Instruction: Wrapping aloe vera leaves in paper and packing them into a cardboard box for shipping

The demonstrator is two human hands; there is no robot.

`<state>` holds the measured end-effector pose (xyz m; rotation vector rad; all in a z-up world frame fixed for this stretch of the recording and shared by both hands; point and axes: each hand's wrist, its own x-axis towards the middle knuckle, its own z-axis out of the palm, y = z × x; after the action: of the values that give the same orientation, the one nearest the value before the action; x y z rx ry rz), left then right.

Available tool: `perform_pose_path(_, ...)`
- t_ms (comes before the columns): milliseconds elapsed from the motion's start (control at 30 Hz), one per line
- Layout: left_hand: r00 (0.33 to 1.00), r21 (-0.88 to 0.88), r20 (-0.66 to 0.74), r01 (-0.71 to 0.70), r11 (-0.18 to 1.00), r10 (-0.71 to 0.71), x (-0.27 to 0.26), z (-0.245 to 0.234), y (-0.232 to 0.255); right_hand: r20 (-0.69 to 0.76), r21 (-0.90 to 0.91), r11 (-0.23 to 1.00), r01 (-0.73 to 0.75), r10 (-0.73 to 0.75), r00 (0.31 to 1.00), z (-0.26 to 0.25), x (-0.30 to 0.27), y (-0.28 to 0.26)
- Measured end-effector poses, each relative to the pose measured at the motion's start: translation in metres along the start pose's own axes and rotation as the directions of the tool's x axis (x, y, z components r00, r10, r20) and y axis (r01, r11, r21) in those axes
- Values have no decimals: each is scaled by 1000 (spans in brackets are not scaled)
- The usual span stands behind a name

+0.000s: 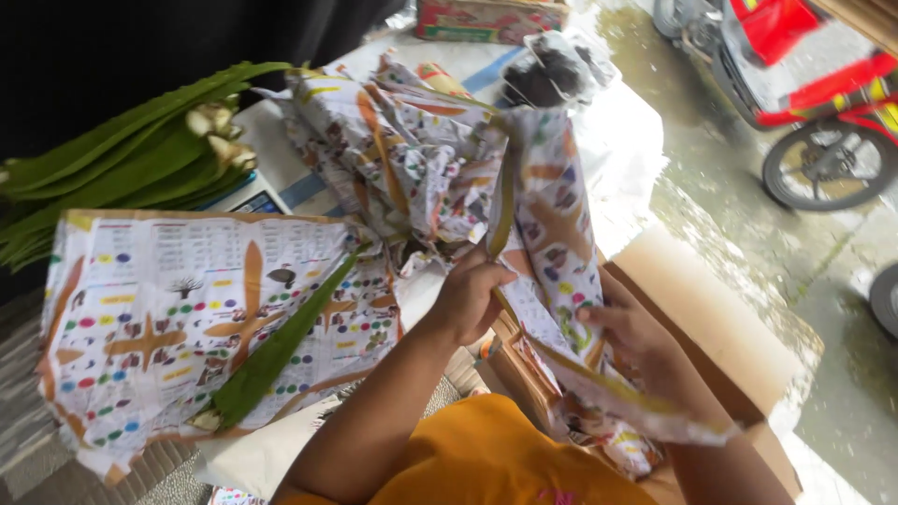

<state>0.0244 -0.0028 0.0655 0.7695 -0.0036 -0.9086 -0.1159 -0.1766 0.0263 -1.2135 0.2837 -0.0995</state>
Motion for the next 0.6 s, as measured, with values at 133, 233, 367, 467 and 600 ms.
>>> perform_pose_path(133, 991, 117, 132, 10, 993, -26, -3, 2, -5, 172, 202, 977, 67, -103, 980, -17, 12, 11)
perform_pose_path(233, 975, 233, 220, -34, 972, -19, -10, 17, -4, -27, 115, 982, 153, -151, 988, -2, 11, 3)
perform_pose_path(367, 963, 331, 209, -231, 915, 168, 6, 4, 1, -458, -141, 967, 212, -253, 852, 39, 4, -51)
perform_pose_path(467, 963, 481, 149, -269, 834, 225, -10, 22, -5, -496, -346, 888, 304, -448, 743, 22, 2, -56)
perform_pose_path(600, 936, 663, 343, -302, 685, 81, -41, 51, -69, -500, -547, 746, 380, -655, 567, -14, 2, -40)
